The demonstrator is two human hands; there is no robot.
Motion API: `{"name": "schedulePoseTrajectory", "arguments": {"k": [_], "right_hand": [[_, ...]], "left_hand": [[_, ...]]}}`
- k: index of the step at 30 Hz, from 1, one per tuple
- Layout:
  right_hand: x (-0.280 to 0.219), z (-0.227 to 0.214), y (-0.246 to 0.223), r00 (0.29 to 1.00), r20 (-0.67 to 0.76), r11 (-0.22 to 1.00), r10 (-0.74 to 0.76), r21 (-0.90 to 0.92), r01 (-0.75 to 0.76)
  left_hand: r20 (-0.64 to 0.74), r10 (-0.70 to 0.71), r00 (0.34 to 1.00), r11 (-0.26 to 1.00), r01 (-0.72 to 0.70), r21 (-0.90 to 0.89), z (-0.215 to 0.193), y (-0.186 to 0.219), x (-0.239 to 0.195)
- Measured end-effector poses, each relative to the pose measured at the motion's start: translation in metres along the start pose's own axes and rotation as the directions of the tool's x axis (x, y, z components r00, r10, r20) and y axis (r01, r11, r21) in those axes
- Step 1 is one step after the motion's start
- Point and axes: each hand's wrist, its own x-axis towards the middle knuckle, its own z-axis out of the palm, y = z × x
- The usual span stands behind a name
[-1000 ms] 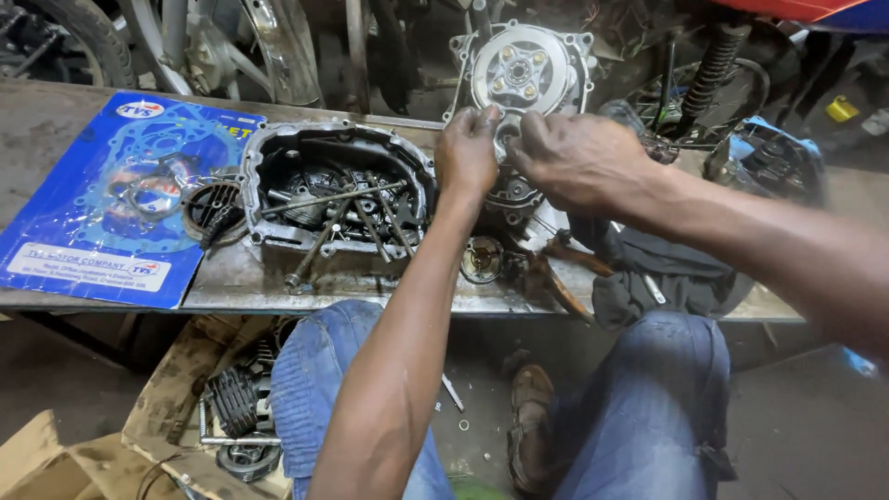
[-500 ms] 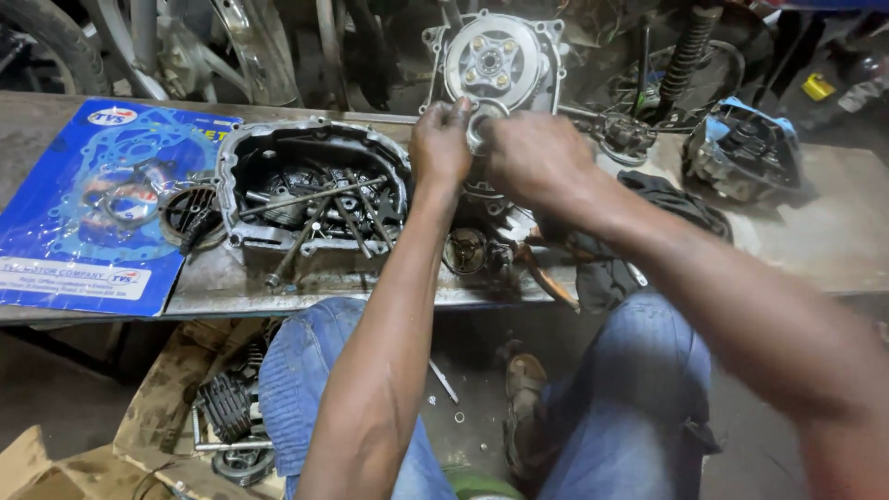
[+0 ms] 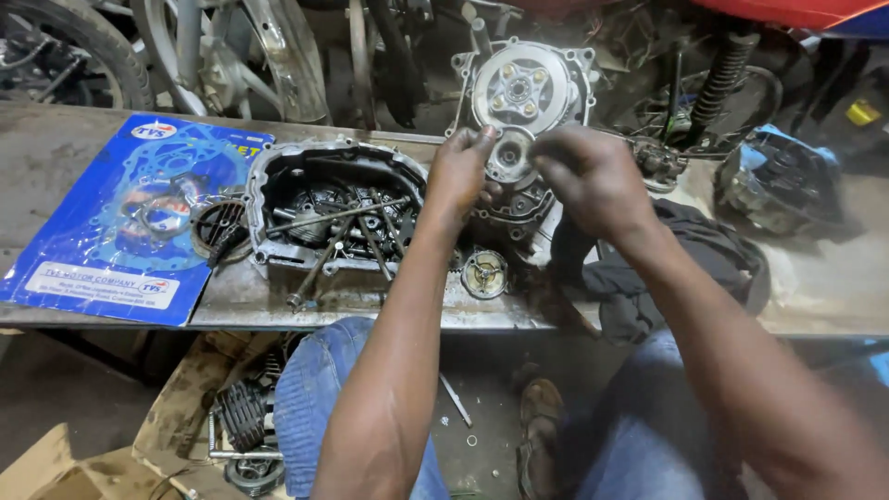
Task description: Disassembling and cleaning internal motorcycle engine components and gears on a workbench.
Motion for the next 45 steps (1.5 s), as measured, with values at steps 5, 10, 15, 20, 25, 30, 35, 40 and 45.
{"name": "schedulePoseTrajectory", "arguments": {"k": [5, 10, 15, 20, 25, 30, 35, 40, 45], "right_hand": [[0.003, 0.009, -0.017, 0.964, 0.17, 0.75, -0.205, -0.606, 0.266], [0.016, -0.001, -0.047, 0.896, 0.445, 0.505, 0.009, -0.775, 0.38], [0.02, 0.001, -0.039, 0.89, 0.455, 0.575, 0.02, -0.733, 0.362], [0.014, 0.011, -0.037, 0.933, 0.347, 0.758, 0.097, -0.633, 0.157], [0.002, 0.029, -0.034, 0.961, 0.211, 0.803, 0.178, -0.596, -0.018], [0.006, 0.041, -0.062, 0.912, 0.108, 0.866, 0.395, -0.375, -0.33], [-0.013, 0.01, -0.079, 0.853, 0.068, 0.855, 0.518, -0.053, -0.515], [-0.059, 0.009, -0.05, 0.746, 0.176, 0.637, 0.643, 0.418, -0.648], [-0.055, 0.01, -0.027, 0.84, 0.252, 0.745, 0.481, 0.387, -0.543]], "left_hand": [[-0.005, 0.034, 0.999, 0.988, -0.033, 0.148, -0.002, -0.004, 0.005], [-0.04, 0.083, 0.996, 0.931, -0.063, 0.359, -0.001, -0.008, 0.011], [-0.053, 0.106, 0.993, 0.914, -0.076, 0.399, -0.001, -0.012, 0.012], [-0.079, 0.078, 0.994, 0.919, -0.041, 0.392, 0.001, -0.002, 0.003], [-0.117, 0.058, 0.991, 0.948, -0.018, 0.317, 0.004, -0.009, 0.004], [-0.137, 0.081, 0.987, 0.957, -0.039, 0.289, 0.003, -0.016, 0.012], [-0.043, 0.047, 0.998, 0.992, -0.041, 0.122, 0.0, -0.007, 0.003], [0.068, -0.043, 0.997, 0.995, 0.049, -0.092, -0.007, 0.019, -0.024], [0.08, -0.044, 0.996, 0.992, 0.053, -0.118, -0.01, 0.013, -0.013]]}}
